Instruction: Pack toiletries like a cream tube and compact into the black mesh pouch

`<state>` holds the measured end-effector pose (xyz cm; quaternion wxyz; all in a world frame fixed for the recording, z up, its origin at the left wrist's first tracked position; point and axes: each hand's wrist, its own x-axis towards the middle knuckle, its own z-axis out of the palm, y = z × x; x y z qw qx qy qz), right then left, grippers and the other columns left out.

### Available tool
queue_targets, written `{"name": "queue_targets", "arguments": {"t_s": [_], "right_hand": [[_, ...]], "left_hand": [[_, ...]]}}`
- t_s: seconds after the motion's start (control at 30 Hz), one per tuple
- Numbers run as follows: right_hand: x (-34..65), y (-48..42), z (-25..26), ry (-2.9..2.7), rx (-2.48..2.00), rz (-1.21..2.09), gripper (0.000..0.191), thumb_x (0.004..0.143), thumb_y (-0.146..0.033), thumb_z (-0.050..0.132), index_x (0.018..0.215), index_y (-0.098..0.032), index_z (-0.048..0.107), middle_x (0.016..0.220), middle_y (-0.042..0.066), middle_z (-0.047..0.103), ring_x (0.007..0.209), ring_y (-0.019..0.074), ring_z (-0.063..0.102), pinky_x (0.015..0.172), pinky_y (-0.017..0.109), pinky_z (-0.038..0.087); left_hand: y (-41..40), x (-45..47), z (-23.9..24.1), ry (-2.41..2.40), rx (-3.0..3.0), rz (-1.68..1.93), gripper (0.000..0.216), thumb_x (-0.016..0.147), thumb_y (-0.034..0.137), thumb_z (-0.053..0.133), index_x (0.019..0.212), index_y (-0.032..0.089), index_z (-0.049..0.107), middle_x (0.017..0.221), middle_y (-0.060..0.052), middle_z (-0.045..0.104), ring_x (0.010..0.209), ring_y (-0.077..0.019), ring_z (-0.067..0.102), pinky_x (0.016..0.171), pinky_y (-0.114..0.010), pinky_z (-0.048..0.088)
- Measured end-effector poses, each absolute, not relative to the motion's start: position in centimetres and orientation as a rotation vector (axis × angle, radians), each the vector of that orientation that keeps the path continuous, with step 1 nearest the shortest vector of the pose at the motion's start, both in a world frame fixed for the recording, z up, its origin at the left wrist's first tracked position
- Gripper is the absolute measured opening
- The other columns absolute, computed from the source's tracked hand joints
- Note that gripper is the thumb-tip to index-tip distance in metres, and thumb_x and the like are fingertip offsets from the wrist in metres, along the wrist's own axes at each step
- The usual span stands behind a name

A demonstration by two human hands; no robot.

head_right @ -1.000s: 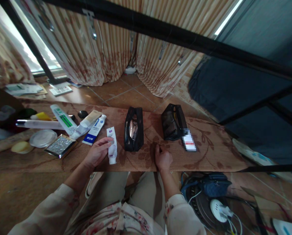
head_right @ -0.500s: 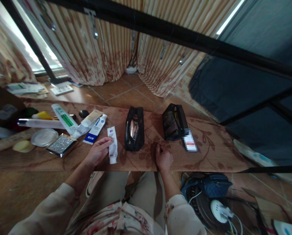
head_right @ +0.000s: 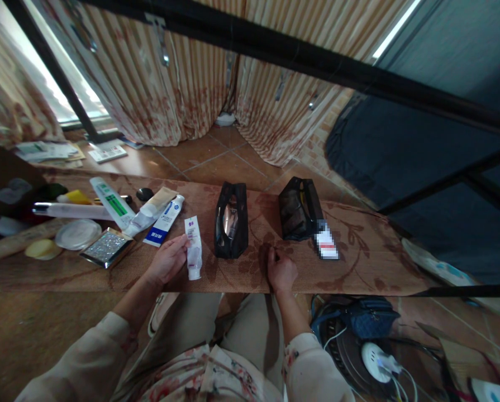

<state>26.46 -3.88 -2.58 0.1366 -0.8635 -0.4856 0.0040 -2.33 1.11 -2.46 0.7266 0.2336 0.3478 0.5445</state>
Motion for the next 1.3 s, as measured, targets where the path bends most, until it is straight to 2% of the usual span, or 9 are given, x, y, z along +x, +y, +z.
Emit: {"name": "queue_targets", "arguments": {"t_s": [0.2,0.43,0.57,1.0,1.3], "right_hand": [[26.37,-3.90,-2.57,-1.394,-2.514,0.007,0.040,0.089,-0.045,0.043,0.084,-0.019,0.073,0.075,0.009,0.069,0.060,0.0151,0.054,0.054,0.026,0.022],[26.44,-3.84,-2.57,-1.392,-2.510,0.007,0.040,0.089,-0.046,0.044,0.089,-0.019,0.073,0.077,0.009,0.069,0.063,0.0159,0.056,0.055,0.026,0.024],[26.39,-3.85,-2.55,-1.388,-2.515,0.006,0.039,0.089,-0.046,0.044,0.089,-0.020,0.073,0.078,0.010,0.070,0.064,0.0168,0.057,0.056,0.026,0.025],[26.35,-3.87,-2.51,-1.397,-2.520,0.005,0.044,0.089,-0.048,0.043,0.081,-0.017,0.073,0.075,0.010,0.068,0.062,0.0155,0.055,0.055,0.025,0.024],[26.34,-3.89,-2.37,-1.383,-2.504,0.035,0.038,0.089,-0.046,0.045,0.091,-0.020,0.073,0.079,0.010,0.069,0.063,0.0154,0.055,0.056,0.025,0.025]], "left_hand": [[1.09,-2.35,-2.34,0.777,0.511,1.199,0.028,0.067,0.032,0.075,0.056,0.013,0.059,0.061,-0.002,0.059,0.062,-0.0115,0.054,0.061,-0.023,0.044],[0.93,-2.26,-2.12,0.782,0.472,1.185,0.019,0.062,0.022,0.079,0.069,0.013,0.065,0.067,-0.001,0.063,0.063,-0.0106,0.056,0.067,-0.023,0.046],[0.85,-2.32,-2.08,0.786,0.463,1.169,0.019,0.061,0.019,0.080,0.070,0.013,0.064,0.070,-0.002,0.065,0.065,-0.0115,0.058,0.068,-0.024,0.047],[0.92,-2.38,-2.33,0.787,0.463,1.175,0.019,0.061,0.019,0.080,0.071,0.013,0.065,0.071,-0.002,0.066,0.065,-0.0120,0.060,0.066,-0.024,0.047],[0.94,-2.36,-2.27,0.787,0.461,1.175,0.020,0.060,0.019,0.081,0.070,0.012,0.065,0.069,-0.001,0.065,0.064,-0.0109,0.059,0.064,-0.022,0.047]]}}
